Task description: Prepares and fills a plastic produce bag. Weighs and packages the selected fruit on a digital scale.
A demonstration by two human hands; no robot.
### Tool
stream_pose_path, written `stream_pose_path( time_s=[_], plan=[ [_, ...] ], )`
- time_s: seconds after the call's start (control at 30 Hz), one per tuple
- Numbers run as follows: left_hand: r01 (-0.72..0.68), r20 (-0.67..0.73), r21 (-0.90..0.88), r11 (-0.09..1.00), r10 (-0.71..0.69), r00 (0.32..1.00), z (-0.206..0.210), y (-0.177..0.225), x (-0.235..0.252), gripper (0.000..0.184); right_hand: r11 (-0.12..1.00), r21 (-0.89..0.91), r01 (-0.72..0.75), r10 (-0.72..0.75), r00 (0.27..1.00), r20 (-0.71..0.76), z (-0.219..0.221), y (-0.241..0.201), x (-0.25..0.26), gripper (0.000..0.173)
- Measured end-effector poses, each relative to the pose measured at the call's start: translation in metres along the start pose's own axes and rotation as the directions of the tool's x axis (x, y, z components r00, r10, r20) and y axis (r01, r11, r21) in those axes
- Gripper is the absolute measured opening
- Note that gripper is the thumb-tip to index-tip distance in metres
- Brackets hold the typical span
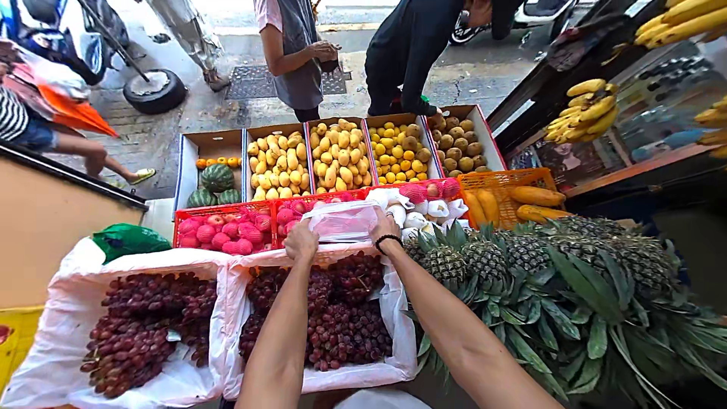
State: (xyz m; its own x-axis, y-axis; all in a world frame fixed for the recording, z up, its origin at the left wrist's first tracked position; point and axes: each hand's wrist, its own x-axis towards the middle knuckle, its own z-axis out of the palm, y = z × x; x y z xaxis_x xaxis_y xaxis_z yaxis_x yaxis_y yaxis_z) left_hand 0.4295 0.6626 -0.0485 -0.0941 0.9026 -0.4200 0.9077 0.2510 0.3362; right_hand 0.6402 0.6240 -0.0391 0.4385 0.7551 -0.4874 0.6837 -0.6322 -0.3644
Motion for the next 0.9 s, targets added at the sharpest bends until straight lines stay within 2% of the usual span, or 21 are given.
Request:
stream_pose_path(
  time_s=[0.17,0.33,0.4,0.5,0.57,0.67,0.77,0.83,0.9],
  plan=[
    [0.055,0.003,-0.054,0.997,-0.055,0.998,-0.003,0.004,-0.002,0.034,0.994,-0.109,0.018,-0.022,0.999,-0.034,0.001,0.001,0.005,0.063],
    [-0.005,0.044,0.017,1.000,0.004,0.999,0.000,0.002,0.001,0.043,0.992,-0.124,-0.021,0.013,0.998,-0.068,0.005,0.001,0.006,0.062],
    [-0.028,0.073,0.014,1.000,0.027,0.997,0.004,0.003,0.002,0.044,0.993,-0.119,0.003,-0.013,0.997,-0.081,0.006,0.011,0.009,0.053],
    [-0.020,0.112,-0.031,0.999,0.024,0.993,0.002,-0.001,-0.002,0.039,0.986,-0.135,0.099,-0.109,0.991,-0.071,0.009,0.014,0.007,0.026],
    [-0.047,0.145,-0.026,0.999,0.051,0.988,-0.004,-0.003,0.000,0.032,0.986,-0.126,0.109,-0.116,0.992,-0.052,0.005,0.006,0.004,0.025],
    [-0.089,0.289,0.007,0.996,0.084,0.954,-0.012,-0.010,0.000,0.030,0.986,-0.069,0.151,-0.152,0.988,-0.018,0.004,0.007,0.004,0.026],
    [-0.185,0.386,0.012,0.983,0.167,0.907,-0.016,-0.014,0.011,0.033,0.967,0.048,0.248,-0.248,0.969,-0.022,0.002,0.015,0.009,0.025],
    [-0.294,0.434,-0.034,0.955,0.279,0.856,-0.014,-0.015,0.028,0.033,0.927,0.213,0.308,-0.312,0.950,-0.017,0.004,0.023,0.016,0.027],
    [-0.462,0.402,-0.139,0.876,0.477,0.782,-0.020,-0.012,0.049,0.037,0.863,0.398,0.312,-0.352,0.936,0.029,-0.005,0.022,0.026,0.033]
  ],
)
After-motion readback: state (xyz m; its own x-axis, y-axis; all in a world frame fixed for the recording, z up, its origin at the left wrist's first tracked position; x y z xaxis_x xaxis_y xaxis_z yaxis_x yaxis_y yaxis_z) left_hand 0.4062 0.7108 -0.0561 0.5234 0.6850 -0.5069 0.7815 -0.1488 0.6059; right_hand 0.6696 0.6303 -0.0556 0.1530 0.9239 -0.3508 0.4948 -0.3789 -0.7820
